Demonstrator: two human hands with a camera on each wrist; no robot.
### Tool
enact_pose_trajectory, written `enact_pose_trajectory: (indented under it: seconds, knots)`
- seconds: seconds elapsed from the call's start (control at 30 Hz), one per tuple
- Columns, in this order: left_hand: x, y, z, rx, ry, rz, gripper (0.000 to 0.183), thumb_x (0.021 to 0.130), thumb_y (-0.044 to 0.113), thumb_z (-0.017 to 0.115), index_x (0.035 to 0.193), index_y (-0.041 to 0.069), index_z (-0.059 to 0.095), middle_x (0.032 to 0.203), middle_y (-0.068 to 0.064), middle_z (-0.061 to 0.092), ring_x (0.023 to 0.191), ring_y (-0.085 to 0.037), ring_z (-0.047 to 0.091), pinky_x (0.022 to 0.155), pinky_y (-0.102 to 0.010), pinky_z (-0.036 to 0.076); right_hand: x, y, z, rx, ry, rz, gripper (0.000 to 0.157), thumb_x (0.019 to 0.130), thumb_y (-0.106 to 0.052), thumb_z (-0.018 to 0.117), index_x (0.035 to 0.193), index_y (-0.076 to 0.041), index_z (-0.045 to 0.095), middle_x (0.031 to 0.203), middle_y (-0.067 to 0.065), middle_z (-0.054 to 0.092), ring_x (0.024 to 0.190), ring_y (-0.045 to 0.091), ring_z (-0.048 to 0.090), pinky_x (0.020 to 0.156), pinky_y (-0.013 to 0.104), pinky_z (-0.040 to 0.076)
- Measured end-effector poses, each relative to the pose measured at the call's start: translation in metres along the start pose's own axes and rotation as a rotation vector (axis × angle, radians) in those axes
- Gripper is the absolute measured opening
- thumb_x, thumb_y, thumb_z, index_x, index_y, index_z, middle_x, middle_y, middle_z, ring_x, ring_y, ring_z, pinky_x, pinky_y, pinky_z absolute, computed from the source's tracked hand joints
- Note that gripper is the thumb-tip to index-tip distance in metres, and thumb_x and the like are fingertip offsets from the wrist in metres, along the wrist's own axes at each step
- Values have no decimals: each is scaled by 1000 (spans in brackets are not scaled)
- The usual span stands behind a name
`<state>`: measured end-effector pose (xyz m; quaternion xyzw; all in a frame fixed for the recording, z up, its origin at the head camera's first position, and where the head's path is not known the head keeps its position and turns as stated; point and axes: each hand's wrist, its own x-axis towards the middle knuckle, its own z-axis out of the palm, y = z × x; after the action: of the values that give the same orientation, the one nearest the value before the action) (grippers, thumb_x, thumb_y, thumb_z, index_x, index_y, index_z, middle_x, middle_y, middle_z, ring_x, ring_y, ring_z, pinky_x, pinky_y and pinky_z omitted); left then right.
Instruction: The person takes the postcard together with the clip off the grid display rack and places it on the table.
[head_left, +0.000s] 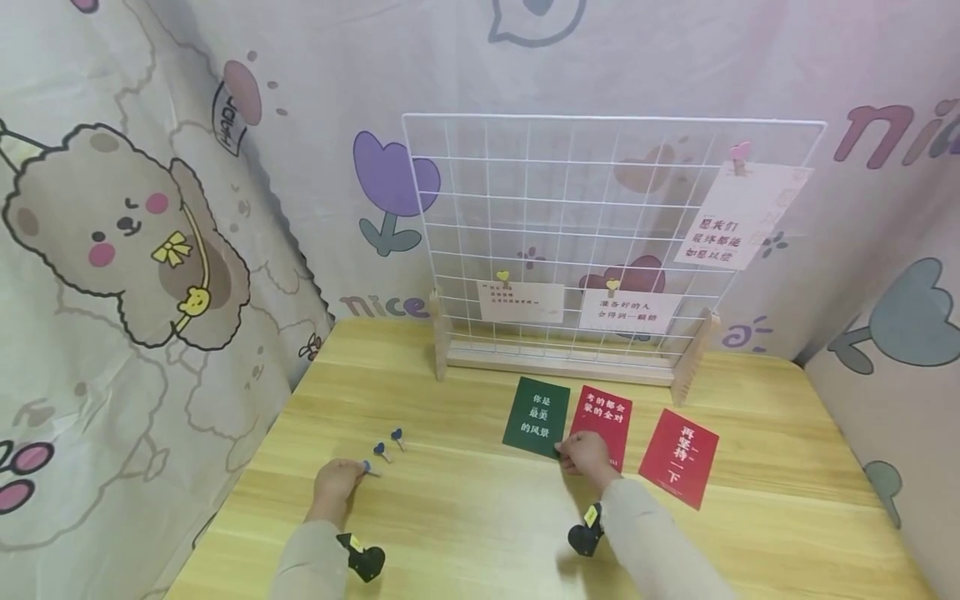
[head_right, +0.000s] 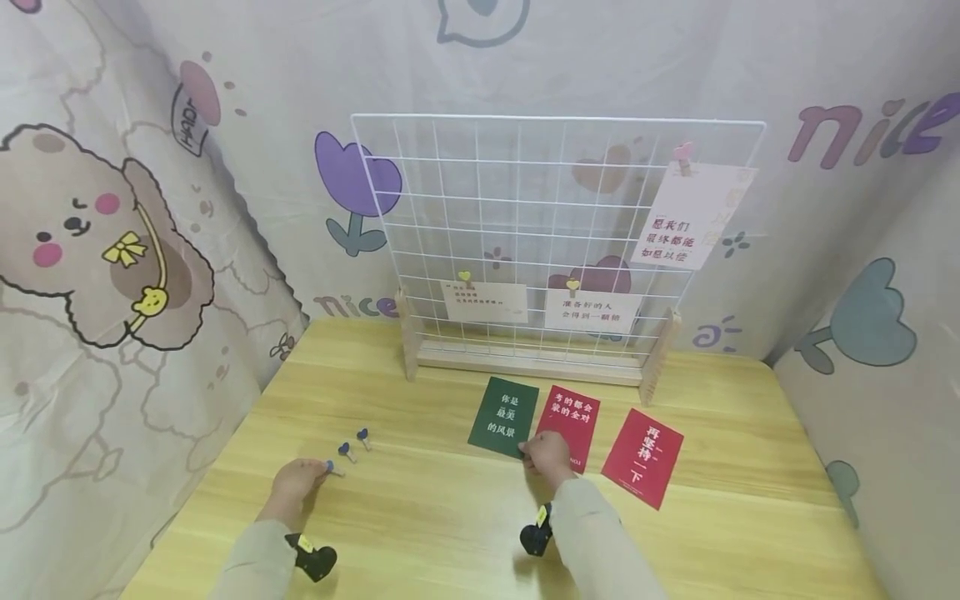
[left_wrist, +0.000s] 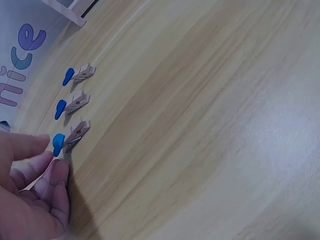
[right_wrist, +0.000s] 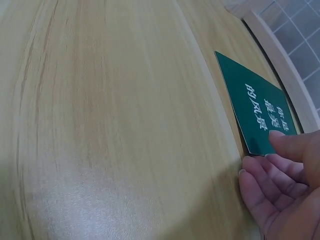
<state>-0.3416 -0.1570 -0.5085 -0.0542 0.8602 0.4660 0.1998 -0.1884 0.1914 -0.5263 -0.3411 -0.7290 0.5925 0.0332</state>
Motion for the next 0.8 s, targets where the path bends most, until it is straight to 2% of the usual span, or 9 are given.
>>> enact_pose_trajectory:
  seconds: [0.2,0.47,0.67,0.8]
  knots:
    - [1,1,-3,17,-43,4,32,87,16,47,105,-11,47,98,-22,51,98,-39,40,85,-52,30,1,3,-3,32,-26,-25,14,80,-4,55,85,9,56,71,15,59,59,19,56,56,32,50]
    - [-1,13,-1,-11,-36,50,40,87,19,42,114,-11,37,113,-29,39,104,-42,35,89,-52,29,9,4,-15,61,-4,-49,16,81,-4,53,89,9,58,75,14,61,63,21,58,59,32,50]
    - [-2,34,7,5,-61,137,42,88,18,43,118,-9,36,118,-29,38,109,-43,35,90,-50,30,11,-5,-33,82,28,-51,23,83,-11,54,96,8,57,87,17,60,70,21,58,63,31,50]
    - [-7,56,14,8,-87,204,41,87,20,44,117,-8,39,115,-27,42,104,-41,40,86,-49,36,13,-14,-48,82,39,-56,27,85,-15,54,99,8,55,93,23,57,74,23,58,65,31,50]
